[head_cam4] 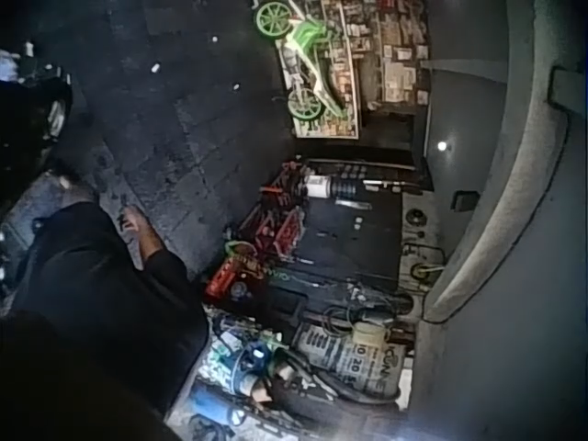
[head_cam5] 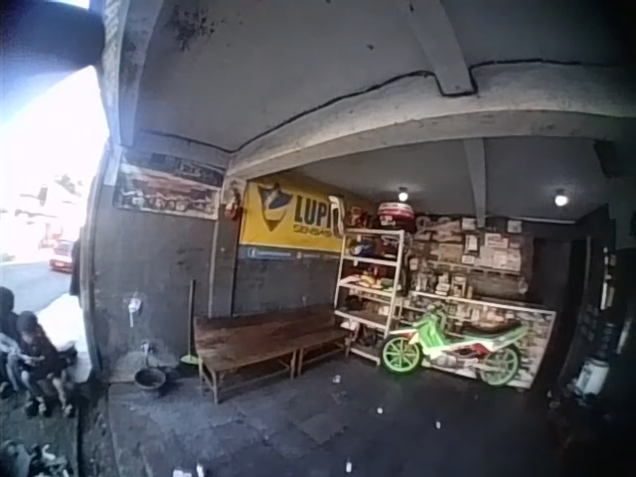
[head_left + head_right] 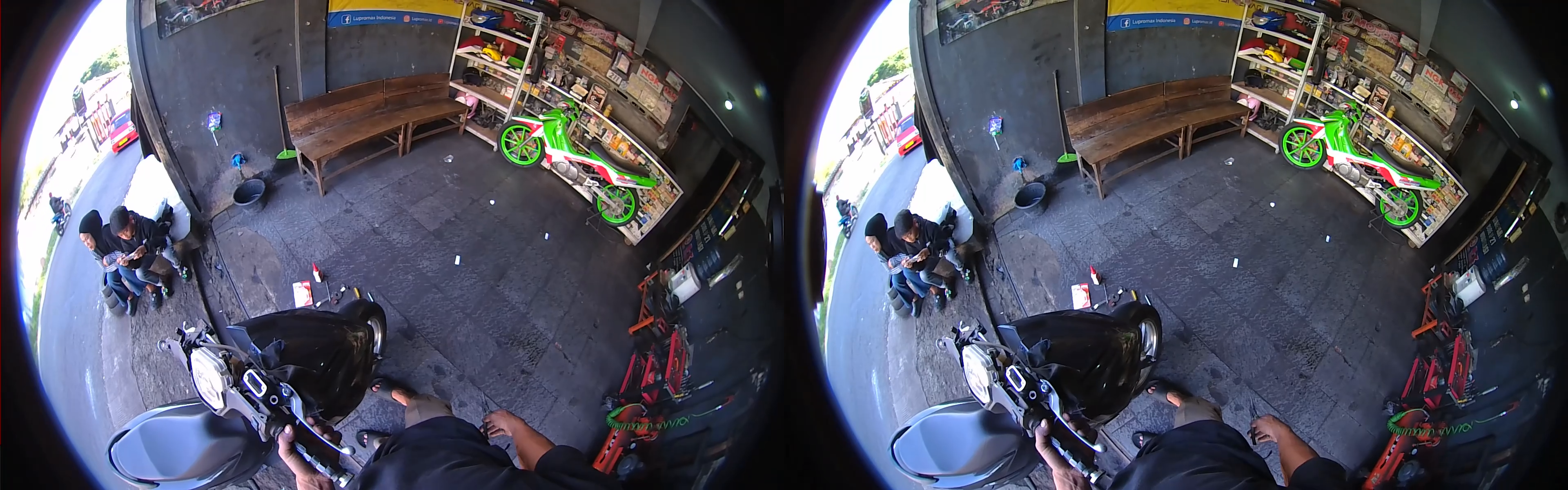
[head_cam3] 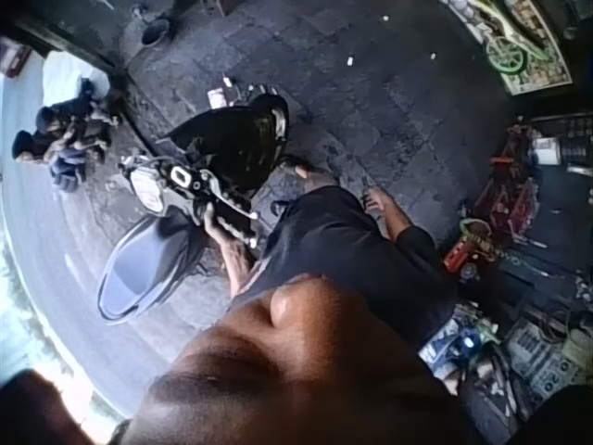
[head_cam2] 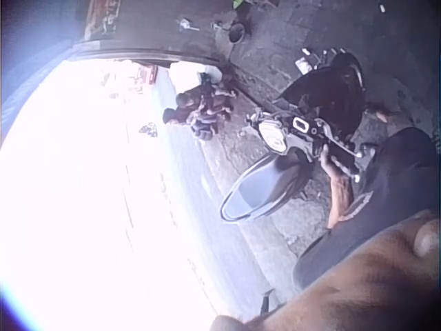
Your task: Repairing the front panel and handlebars of a motorcycle.
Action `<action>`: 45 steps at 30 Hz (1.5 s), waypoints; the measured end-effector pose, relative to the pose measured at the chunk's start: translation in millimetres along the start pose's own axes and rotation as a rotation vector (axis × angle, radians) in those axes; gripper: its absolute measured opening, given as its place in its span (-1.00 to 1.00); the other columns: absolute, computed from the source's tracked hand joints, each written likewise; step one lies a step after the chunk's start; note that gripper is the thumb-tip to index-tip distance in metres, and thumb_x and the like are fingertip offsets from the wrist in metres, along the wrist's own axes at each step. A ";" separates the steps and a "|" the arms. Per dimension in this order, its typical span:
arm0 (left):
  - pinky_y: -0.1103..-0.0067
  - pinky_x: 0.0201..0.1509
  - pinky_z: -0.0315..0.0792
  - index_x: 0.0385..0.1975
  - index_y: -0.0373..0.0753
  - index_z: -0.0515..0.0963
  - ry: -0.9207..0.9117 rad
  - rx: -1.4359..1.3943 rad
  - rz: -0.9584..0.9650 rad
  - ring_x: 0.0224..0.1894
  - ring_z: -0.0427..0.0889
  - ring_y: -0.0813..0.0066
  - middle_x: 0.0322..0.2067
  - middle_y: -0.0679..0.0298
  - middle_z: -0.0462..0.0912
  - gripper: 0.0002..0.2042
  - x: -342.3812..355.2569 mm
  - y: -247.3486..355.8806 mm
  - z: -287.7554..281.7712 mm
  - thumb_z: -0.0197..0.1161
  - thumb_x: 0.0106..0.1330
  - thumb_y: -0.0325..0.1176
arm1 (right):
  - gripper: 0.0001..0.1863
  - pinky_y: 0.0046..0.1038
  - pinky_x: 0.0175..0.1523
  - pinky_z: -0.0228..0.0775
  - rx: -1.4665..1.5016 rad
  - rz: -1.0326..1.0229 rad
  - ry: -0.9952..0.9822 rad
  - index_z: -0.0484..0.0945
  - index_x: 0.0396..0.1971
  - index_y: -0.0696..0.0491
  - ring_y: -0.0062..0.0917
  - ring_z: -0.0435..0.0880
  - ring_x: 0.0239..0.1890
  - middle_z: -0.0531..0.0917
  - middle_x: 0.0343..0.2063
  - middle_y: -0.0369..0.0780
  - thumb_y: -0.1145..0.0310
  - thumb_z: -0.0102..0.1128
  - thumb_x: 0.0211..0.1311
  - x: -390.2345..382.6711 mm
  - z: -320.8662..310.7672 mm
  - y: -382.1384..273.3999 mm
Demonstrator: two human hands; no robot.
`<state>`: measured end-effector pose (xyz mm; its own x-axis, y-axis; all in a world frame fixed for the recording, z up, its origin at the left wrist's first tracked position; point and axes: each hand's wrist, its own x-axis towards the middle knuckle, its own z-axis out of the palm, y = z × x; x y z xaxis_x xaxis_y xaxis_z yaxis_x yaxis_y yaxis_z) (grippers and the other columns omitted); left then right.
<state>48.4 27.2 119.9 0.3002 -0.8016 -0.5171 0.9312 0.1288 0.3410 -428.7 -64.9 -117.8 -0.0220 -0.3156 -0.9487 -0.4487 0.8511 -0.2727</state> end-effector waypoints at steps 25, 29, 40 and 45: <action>0.26 -0.12 0.41 -0.24 -0.32 0.51 0.098 0.063 0.010 -0.30 0.59 0.19 -0.34 0.17 0.60 -0.41 -3.5 1.2 12.0 0.26 -0.02 0.16 | -0.72 -0.35 -0.13 0.50 0.057 -0.047 -0.041 0.61 -0.25 0.11 -0.40 0.65 -0.29 0.70 -0.22 -0.16 0.25 0.04 0.21 5.1 -5.3 -2.3; 0.32 -0.21 0.41 -0.33 -0.29 0.54 0.103 0.068 0.048 -0.40 0.56 0.22 -0.46 0.20 0.59 -0.49 2.2 0.8 3.2 0.26 0.00 0.11 | -0.71 -0.33 -0.11 0.49 0.048 -0.018 -0.045 0.60 -0.22 0.11 -0.38 0.64 -0.25 0.70 -0.21 -0.16 0.24 0.04 0.22 5.1 -6.9 6.2; 0.40 -0.43 0.39 -0.41 -0.29 0.53 0.022 -0.019 -0.035 -0.57 0.47 0.24 -0.61 0.17 0.51 -0.58 4.8 4.7 -12.8 0.29 0.01 0.00 | -0.72 -0.32 -0.12 0.54 0.062 0.066 -0.002 0.61 -0.26 0.18 -0.33 0.68 -0.24 0.71 -0.23 -0.11 0.26 0.09 0.26 1.6 -8.4 18.4; 0.24 -0.28 0.50 -0.34 -0.34 0.55 0.045 0.102 0.007 -0.44 0.58 0.11 -0.50 0.08 0.59 -0.47 6.8 8.0 -25.7 0.22 0.08 0.13 | -0.71 -0.29 -0.08 0.53 0.039 0.079 -0.005 0.60 -0.23 0.19 -0.32 0.67 -0.23 0.71 -0.20 -0.11 0.26 0.08 0.27 2.6 -7.1 9.6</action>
<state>63.2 37.8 98.8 0.3173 -0.7736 -0.5485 0.9039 0.0718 0.4216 -439.5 -60.5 -121.8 -0.0517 -0.2451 -0.9681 -0.4104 0.8890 -0.2032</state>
